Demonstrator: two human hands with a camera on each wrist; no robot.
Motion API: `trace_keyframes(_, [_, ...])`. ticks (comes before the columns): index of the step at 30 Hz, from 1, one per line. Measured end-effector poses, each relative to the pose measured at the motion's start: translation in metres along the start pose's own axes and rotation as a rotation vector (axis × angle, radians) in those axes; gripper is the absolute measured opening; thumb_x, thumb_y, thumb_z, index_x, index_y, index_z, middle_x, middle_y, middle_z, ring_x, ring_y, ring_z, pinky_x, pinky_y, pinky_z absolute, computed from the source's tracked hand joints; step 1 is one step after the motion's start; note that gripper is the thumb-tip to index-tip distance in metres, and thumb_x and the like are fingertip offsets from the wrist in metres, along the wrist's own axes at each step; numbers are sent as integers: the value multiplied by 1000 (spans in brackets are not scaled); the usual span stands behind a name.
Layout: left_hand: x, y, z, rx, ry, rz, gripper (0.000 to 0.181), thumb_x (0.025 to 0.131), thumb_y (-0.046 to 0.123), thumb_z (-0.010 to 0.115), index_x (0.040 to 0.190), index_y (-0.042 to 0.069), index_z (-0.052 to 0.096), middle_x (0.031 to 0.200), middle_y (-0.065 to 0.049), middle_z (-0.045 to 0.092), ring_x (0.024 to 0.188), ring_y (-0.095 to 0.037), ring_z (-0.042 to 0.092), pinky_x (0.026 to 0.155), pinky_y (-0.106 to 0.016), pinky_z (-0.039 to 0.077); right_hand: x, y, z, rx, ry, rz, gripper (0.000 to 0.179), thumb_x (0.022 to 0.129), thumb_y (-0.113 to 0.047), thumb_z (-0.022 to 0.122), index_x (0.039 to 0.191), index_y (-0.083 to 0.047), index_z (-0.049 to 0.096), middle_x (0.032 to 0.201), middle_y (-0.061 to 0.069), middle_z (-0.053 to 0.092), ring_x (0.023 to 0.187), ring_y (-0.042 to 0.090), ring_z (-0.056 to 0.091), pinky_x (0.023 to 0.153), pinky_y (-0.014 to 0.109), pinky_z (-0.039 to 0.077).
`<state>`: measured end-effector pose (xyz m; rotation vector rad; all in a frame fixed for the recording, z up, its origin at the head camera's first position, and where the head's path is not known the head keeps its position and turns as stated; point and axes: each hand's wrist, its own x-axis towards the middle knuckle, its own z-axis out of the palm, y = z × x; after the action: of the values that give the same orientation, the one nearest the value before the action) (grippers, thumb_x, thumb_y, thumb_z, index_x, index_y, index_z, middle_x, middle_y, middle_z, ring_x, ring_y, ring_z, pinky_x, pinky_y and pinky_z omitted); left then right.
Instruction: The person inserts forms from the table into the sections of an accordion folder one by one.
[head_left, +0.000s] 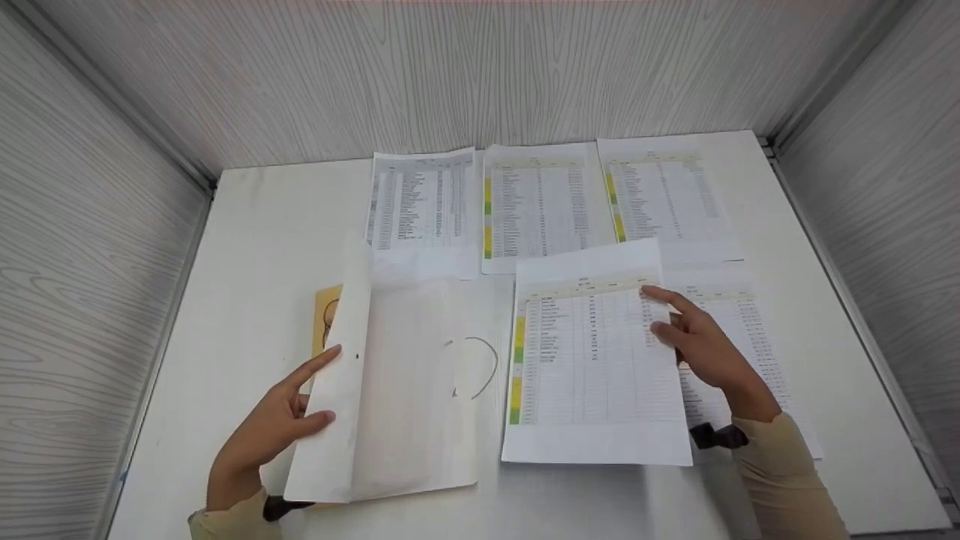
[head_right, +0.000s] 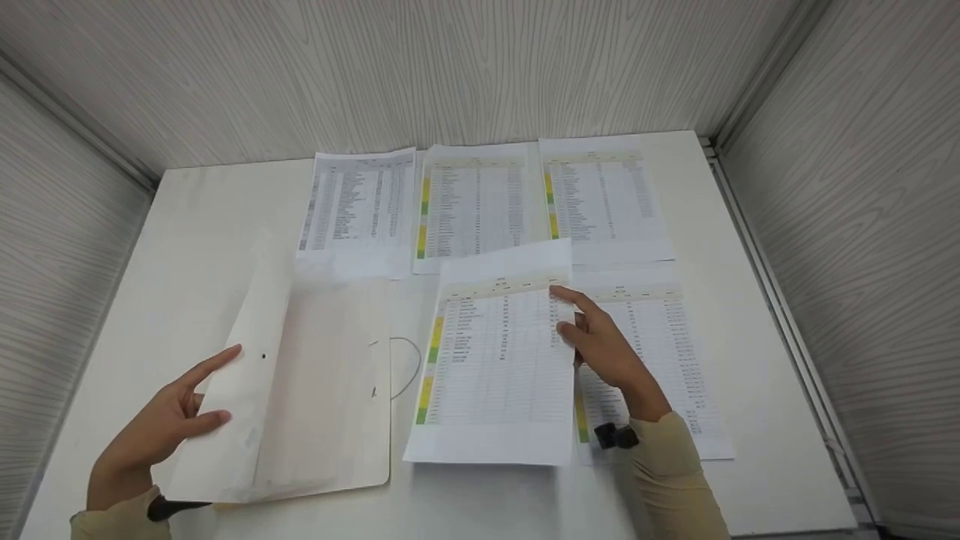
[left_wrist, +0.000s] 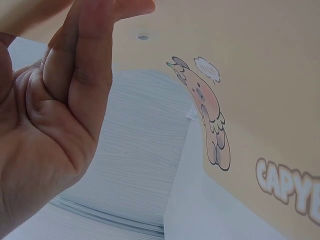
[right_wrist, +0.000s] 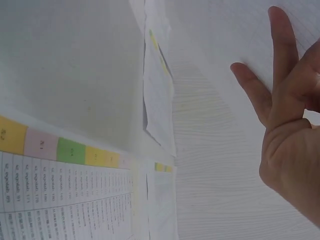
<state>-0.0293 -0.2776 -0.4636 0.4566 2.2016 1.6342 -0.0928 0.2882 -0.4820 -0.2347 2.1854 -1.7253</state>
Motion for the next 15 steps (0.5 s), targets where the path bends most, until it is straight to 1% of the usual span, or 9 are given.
trace_keyframes(2, [0,0,0,12,19,-7,77,86,-2,65,152,6,26,58,-10,31,41,-14,20,39,-23,32,1,-5,1,31,10,-11,55,101,-17,50,152,-15,30,116,-1,64,75,12,67,57,30,54])
trace_keyframes(3, [0,0,0,6,16,-6,77,86,-3,65,153,6,26,58,-10,31,41,-13,20,39,-24,32,2,-7,2,65,6,-25,56,101,-16,50,152,-13,29,118,-2,64,77,12,68,58,29,55])
trace_keyframes(4, [0,0,0,-9,6,-9,78,87,-3,64,153,6,25,58,-7,33,41,-12,22,40,-23,35,3,-9,3,100,2,-36,56,100,-15,50,152,-12,28,119,-2,64,80,13,69,59,29,55])
trace_keyframes(7, [0,0,0,-28,-7,-1,78,87,-4,63,153,6,23,56,-7,31,41,-14,22,40,-23,36,7,-16,8,200,-24,-92,58,100,-11,49,152,-6,24,123,-1,64,87,16,71,62,29,57])
trace_keyframes(9, [0,1,0,-33,-18,12,79,87,-5,63,153,5,22,49,-12,22,41,-17,21,39,-24,35,11,-20,12,246,-31,-124,58,100,-8,49,152,-3,23,123,-1,64,87,16,71,62,28,57])
trace_keyframes(11, [0,2,0,-2,3,13,78,86,-5,64,153,5,24,49,-15,22,41,-15,20,38,-24,31,15,-24,17,261,-26,-137,58,100,-7,49,152,-2,24,121,-1,65,85,14,71,63,27,56])
trace_keyframes(13, [0,2,0,18,13,4,78,86,-3,65,153,5,25,48,-8,23,41,-9,21,38,-23,31,20,-27,23,274,-32,-149,57,100,-7,48,151,-1,23,121,0,66,86,14,71,63,27,56])
trace_keyframes(15, [1,3,1,14,5,-9,78,87,-3,65,153,5,24,49,1,26,42,-1,26,40,-23,36,24,-31,29,292,-47,-149,57,100,-7,48,151,-2,23,122,0,65,89,15,71,65,28,57])
